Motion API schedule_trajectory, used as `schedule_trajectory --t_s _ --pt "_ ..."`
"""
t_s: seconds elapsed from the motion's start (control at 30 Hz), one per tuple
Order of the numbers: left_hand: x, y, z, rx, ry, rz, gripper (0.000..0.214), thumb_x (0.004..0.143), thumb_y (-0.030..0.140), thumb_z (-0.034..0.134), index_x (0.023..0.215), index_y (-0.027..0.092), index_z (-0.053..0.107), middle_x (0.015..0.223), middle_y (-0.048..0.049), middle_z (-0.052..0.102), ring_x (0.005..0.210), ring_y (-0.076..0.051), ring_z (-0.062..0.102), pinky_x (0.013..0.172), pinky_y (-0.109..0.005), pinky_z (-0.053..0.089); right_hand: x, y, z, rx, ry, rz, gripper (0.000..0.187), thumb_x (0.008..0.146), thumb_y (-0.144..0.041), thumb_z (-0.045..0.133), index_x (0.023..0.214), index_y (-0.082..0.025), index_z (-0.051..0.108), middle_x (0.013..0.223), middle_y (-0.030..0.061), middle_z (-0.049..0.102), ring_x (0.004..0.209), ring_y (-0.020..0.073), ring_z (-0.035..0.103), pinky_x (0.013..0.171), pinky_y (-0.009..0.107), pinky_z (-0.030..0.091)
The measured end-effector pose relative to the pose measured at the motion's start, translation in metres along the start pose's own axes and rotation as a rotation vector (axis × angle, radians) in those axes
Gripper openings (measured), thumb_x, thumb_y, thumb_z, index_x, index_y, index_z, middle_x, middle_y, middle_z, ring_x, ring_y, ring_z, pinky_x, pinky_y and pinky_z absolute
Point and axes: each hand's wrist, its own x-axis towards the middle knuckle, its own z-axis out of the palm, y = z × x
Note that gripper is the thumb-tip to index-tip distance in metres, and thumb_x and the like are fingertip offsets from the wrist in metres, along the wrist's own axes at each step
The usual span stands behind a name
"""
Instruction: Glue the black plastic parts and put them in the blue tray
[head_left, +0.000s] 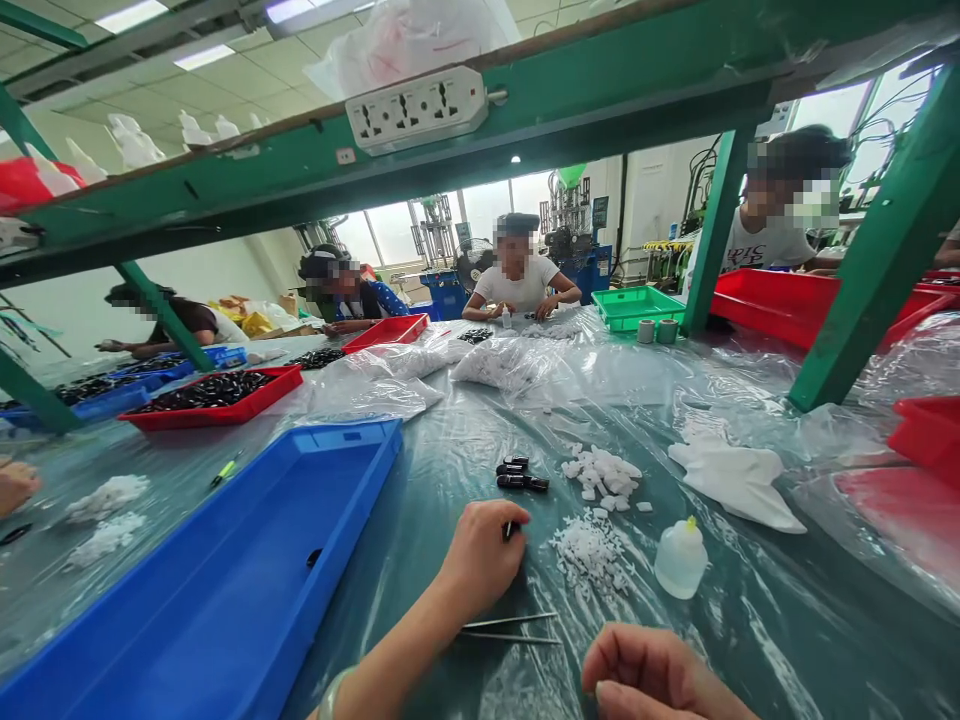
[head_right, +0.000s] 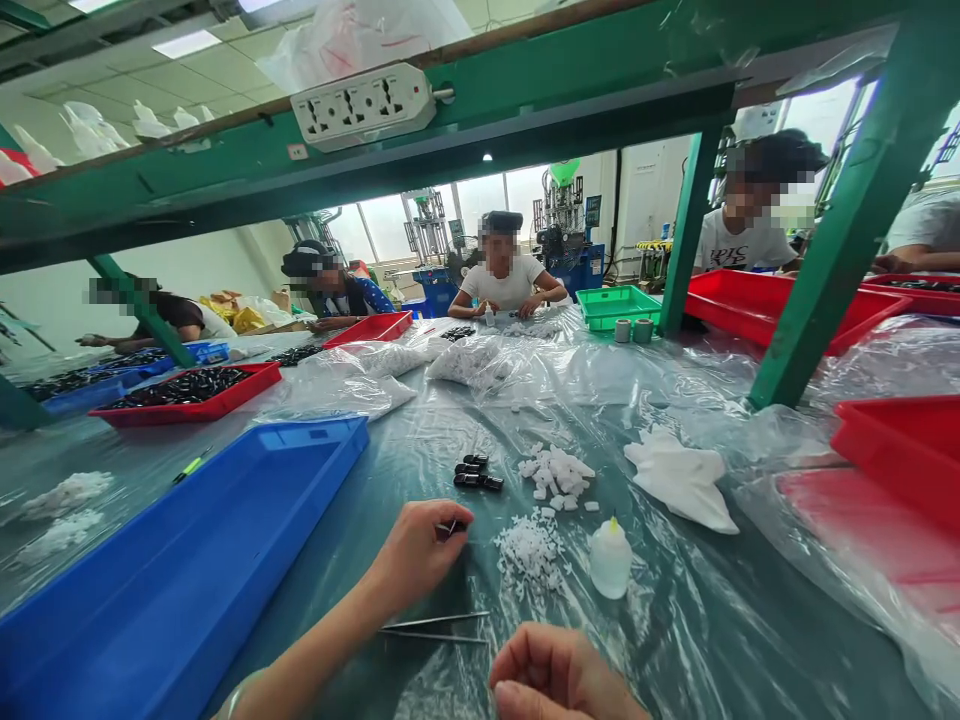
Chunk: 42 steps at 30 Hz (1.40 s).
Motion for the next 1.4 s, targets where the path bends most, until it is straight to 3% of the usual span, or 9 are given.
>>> schedule_trajectory --t_s 0.17,0.3,0.57,0.77,0.93,1.1,1.2,1.3,1.4 --pt "-0.025 0.017 0.002 -0.503 -0.264 0.055 0.017 0.066 0.010 0.066 0.083 0.014 0.066 0.088 -0.0051 0.071 0.080 -0.016 0.064 0.069 -0.022 0.050 0.000 0.009 0.005 0.026 0.367 -0.154 0.053 0.072 -0.058 0.066 0.105 -0.021 0.050 0.071 -0.0050 0.047 0.052 0.0066 0.039 0.046 0.020 0.032" --pt "-0.033 0.016 0.012 -1.011 -0.427 0.036 0.021 0.056 0.007 0.074 0.068 0.014 0.058 0.087 -0.0024 0.064 0.062 -0.007 0.055 0.056 -0.017 0.041 -0.002 0.008 0.002 0.040 0.398 -0.224 0.044 0.074 -0.053 0.065 0.102 -0.020 0.058 0.071 -0.0022 0.053 0.057 0.0092 0.045 0.052 0.022 0.038" --pt "-0.035 0.012 0.020 -1.020 -0.553 -0.128 0.036 0.054 0.015 0.080 0.079 0.015 0.055 0.063 0.0009 0.063 0.053 -0.010 0.059 0.050 -0.018 0.042 -0.008 -0.004 -0.010 -0.207 0.320 -0.220 0.033 0.082 -0.049 0.057 0.091 -0.020 0.070 0.071 0.0012 0.056 0.054 0.0105 0.050 0.052 0.023 0.040" --pt "-0.036 0.015 0.021 -1.064 -0.631 -0.171 0.039 0.055 0.011 0.078 0.085 0.014 0.054 0.065 -0.0018 0.066 0.051 -0.011 0.062 0.049 -0.019 0.048 -0.008 -0.002 -0.010 -0.018 0.270 -0.089 0.036 0.077 -0.052 0.062 0.081 -0.017 0.069 0.059 -0.0005 0.058 0.048 0.0080 0.050 0.048 0.019 0.037" --pt "-0.036 0.012 0.022 -1.152 -0.567 -0.146 0.037 0.056 0.012 0.078 0.085 0.013 0.056 0.064 -0.0003 0.064 0.054 -0.013 0.065 0.050 -0.019 0.049 -0.008 -0.002 -0.014 -0.052 0.347 -0.058 0.035 0.082 -0.051 0.056 0.086 -0.017 0.065 0.058 -0.0026 0.055 0.044 0.0067 0.045 0.043 0.018 0.035" --pt "-0.031 0.011 0.020 -1.199 -0.405 -0.160 0.040 0.056 0.013 0.079 0.092 0.013 0.062 0.068 -0.0010 0.066 0.060 -0.017 0.069 0.053 -0.021 0.051 -0.011 0.003 -0.022 -1.020 0.335 -0.321 0.028 0.090 -0.025 0.041 0.079 -0.018 0.066 0.068 0.0038 0.059 0.060 0.0139 0.057 0.055 0.022 0.045" --pt "-0.031 0.011 0.021 -1.182 -0.359 -0.197 0.034 0.056 0.015 0.080 0.086 0.010 0.065 0.067 -0.0028 0.068 0.060 -0.016 0.069 0.053 -0.019 0.050 -0.015 0.009 -0.022 -1.307 0.377 -0.516 0.027 0.087 -0.012 0.041 0.100 -0.018 0.064 0.076 0.0061 0.062 0.066 0.0158 0.062 0.059 0.022 0.049" --pt "-0.032 0.013 0.021 -1.186 -0.328 -0.227 0.032 0.055 0.019 0.082 0.080 0.012 0.063 0.066 -0.0027 0.068 0.063 -0.016 0.069 0.056 -0.019 0.051 -0.022 0.003 -0.020 -1.305 0.552 -0.721 0.027 0.085 -0.011 0.047 0.107 -0.022 0.059 0.073 0.0030 0.062 0.063 0.0145 0.061 0.059 0.022 0.049" --pt "-0.032 0.016 0.018 -1.166 -0.280 -0.256 0.033 0.055 0.022 0.083 0.078 0.013 0.061 0.070 -0.0018 0.068 0.067 -0.018 0.070 0.060 -0.022 0.053 -0.030 -0.016 -0.024 -1.118 0.923 -0.784 0.013 0.084 -0.020 0.055 0.095 -0.027 0.052 0.075 0.0010 0.056 0.065 0.0148 0.057 0.063 0.026 0.048"
